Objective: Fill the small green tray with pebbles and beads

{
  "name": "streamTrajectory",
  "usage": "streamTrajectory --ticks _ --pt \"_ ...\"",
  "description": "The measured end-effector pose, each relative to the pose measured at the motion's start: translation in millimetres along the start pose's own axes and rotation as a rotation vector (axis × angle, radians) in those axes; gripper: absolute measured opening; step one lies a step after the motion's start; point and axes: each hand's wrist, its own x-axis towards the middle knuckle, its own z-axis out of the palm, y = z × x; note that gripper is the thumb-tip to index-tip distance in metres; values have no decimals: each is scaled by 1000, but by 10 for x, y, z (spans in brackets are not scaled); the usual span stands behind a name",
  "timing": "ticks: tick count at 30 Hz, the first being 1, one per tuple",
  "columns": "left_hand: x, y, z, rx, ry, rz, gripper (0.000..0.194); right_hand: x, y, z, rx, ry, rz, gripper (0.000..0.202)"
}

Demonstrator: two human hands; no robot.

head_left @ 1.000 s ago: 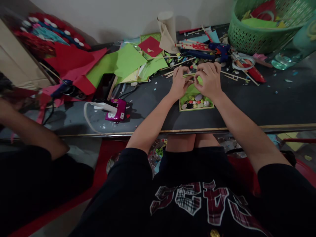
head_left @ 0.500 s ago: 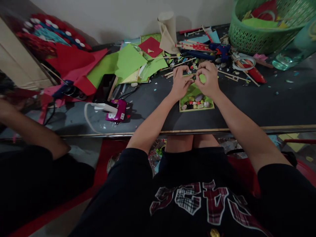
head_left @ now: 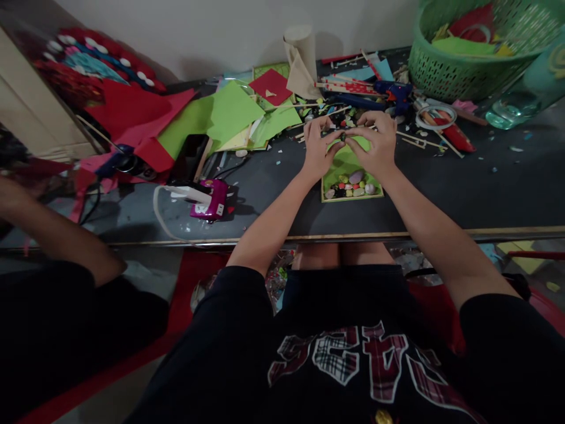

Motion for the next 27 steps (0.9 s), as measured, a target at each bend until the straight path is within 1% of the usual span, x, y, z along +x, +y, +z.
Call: streamTrajectory --ticks 4,7,12,18,24,27 --pt "-5 22 -7 7 -13 23 73 -17 18 36 -7 -30 23 44" --pt "-8 50 -3 -10 -7 14 72 -21 48 63 21 -51 22 46" --pt "-9 59 42 -40 -18 -28 73 -14 160 149 248 -82 46 53" --pt "-5 7 126 -77 -64 -33 74 -28 266 223 395 -127 161 66" --pt "-16 -10 146 -131 -56 -48 74 -36 275 228 480 -175 247 68" --pt "-26 21 107 -149 -41 -77 74 -45 219 223 476 -144 262 67"
